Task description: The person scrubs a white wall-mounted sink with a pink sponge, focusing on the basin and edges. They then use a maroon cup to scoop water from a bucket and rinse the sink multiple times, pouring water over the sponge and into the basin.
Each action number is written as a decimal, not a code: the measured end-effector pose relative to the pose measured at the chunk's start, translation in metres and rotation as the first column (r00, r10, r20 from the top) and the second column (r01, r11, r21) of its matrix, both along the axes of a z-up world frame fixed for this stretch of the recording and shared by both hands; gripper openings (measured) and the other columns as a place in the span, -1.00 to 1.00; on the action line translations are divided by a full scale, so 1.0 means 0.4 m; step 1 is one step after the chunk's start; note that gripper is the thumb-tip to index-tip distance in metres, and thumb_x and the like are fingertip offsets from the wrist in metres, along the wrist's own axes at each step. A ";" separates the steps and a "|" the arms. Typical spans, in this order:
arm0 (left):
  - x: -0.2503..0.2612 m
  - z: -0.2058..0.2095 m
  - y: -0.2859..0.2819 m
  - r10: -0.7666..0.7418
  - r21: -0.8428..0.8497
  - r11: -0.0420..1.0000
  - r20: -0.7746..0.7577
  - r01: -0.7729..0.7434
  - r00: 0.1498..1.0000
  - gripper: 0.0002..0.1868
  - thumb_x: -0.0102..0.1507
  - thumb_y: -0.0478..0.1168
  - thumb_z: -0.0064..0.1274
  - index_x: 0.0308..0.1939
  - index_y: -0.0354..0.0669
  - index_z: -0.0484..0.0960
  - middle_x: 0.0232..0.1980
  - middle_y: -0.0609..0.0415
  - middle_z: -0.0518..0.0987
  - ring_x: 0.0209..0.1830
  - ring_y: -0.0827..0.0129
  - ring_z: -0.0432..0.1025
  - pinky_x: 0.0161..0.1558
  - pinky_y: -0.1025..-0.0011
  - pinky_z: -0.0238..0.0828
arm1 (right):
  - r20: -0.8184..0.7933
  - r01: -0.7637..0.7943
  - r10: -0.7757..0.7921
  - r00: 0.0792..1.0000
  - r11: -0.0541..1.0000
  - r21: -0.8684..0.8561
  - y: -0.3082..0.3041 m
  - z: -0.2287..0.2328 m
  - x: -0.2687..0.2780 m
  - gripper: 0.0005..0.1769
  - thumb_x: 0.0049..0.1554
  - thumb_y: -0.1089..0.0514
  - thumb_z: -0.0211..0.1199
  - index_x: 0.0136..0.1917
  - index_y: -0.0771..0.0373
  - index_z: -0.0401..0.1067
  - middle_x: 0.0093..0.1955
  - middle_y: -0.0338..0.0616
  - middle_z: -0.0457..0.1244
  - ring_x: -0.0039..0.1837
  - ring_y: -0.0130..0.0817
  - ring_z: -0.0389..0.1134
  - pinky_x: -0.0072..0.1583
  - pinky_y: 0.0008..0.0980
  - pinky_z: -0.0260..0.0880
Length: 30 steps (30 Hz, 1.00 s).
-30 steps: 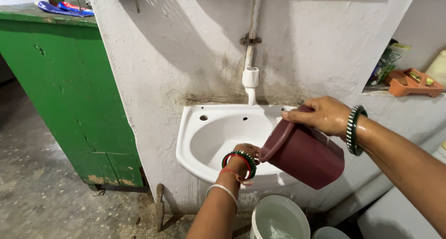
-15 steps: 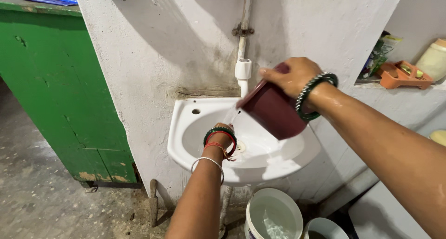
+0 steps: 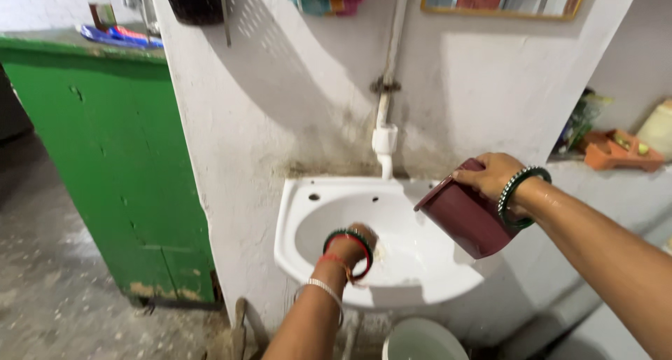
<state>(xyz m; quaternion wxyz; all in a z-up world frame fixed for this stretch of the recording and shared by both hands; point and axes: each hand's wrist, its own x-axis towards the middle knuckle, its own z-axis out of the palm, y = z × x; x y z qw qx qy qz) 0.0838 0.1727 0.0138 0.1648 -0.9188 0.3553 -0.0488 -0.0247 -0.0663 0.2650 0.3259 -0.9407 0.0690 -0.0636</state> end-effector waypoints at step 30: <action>0.019 0.300 -0.009 -0.116 -0.651 0.020 -0.755 -0.759 0.645 -0.38 0.29 -0.06 -0.01 0.37 -0.29 0.34 0.12 -0.24 0.62 0.10 0.04 0.53 0.13 0.15 0.42 | 0.402 0.178 0.053 0.914 0.837 -0.518 0.239 0.120 0.115 -0.62 0.17 -0.05 0.31 0.17 0.16 0.44 0.14 -0.04 0.37 0.21 -0.05 0.40 0.22 -0.07 0.39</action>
